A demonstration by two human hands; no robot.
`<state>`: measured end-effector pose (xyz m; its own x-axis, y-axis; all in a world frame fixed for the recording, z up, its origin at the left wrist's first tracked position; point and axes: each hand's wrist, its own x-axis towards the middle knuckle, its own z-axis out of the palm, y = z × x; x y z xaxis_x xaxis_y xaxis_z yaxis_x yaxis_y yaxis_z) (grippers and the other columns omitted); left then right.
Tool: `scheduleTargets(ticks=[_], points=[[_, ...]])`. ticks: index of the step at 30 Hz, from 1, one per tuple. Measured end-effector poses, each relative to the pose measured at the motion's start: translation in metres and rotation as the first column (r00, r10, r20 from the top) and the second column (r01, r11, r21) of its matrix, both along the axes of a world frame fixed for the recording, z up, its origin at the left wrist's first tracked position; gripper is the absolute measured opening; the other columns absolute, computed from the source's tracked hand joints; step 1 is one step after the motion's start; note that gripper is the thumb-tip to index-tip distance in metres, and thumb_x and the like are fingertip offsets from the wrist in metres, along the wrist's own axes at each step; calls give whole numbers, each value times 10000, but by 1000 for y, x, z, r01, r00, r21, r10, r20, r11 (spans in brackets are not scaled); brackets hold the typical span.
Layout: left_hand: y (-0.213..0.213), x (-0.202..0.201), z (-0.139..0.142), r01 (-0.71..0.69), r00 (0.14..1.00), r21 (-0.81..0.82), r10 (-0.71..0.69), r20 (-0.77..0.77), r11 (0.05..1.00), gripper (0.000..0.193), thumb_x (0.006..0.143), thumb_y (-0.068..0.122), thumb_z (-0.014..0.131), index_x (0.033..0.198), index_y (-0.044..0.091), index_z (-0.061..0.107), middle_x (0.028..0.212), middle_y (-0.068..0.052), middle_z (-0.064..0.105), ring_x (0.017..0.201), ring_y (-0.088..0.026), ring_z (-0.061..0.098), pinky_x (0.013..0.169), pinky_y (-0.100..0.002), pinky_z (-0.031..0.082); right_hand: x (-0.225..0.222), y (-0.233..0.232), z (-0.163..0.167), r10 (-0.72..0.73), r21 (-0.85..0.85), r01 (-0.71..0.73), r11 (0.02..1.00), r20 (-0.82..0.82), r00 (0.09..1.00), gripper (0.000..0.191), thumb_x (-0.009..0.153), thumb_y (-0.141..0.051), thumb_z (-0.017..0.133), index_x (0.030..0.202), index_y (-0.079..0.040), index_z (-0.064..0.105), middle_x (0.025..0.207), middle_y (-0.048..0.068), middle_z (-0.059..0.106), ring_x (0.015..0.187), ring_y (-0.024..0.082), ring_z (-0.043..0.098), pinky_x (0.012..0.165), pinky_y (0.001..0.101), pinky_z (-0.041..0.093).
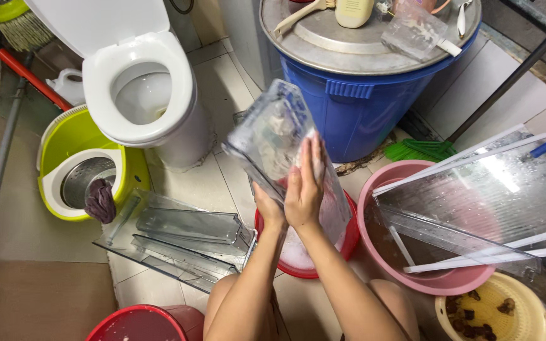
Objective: The person scrubs multiple rectangular glass panels with a soapy cloth, rinses them in a pink basin, and places them aside. The person repeats this process for several panels.
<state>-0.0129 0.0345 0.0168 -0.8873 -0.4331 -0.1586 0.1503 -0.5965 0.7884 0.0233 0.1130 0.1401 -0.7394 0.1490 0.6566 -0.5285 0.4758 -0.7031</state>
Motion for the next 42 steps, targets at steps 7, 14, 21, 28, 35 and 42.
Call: scheduleTargets(ticks=[7,14,21,28,35,42], points=[[-26,-28,-9,-65,996,360,39,81,931,442,1034,582,444,886,170,511,635,-9,475,528,-169,480,478,-333,418,-3,2,-49,-143,-62,164,984,257,956,508,1074,-160,454,1542,26,386,1671,217,297,1552,382,299,1249,448,268],[15,-3,-35,98,991,-236,-74,111,967,379,1057,421,405,907,114,572,770,-1,597,688,-142,567,616,-329,500,-17,18,6,-50,169,62,984,-74,996,545,1095,-148,436,1605,-1,313,1702,214,232,1595,462,190,1320,516,152],[-2,-22,-12,29,999,283,-32,6,959,451,1093,490,378,991,87,551,707,9,526,605,-152,524,550,-340,445,-28,35,-52,-121,-22,127,992,160,980,521,1117,-207,400,1600,-22,335,1669,207,328,1549,367,340,1260,415,309],[-37,-27,9,20,998,412,-42,44,911,338,1037,485,444,919,170,407,545,14,396,450,-139,400,428,-322,344,-28,41,-96,-203,-85,289,953,529,824,524,1107,-283,335,1581,-61,311,1658,180,258,1496,344,332,1216,406,292],[20,-10,-35,-54,998,-3,54,9,999,446,1087,460,408,1080,46,572,804,-25,617,690,-180,600,635,-353,490,-9,7,-15,-16,-29,18,999,63,998,556,1149,-286,285,1633,-13,270,1733,213,224,1641,366,194,1352,469,160],[8,-10,-35,-85,988,121,69,137,989,450,1073,581,422,1042,143,521,876,15,571,760,-152,566,661,-333,464,20,-10,-23,148,130,-150,980,23,989,565,1105,-290,372,1603,-25,345,1705,193,282,1625,376,218,1338,517,163]])
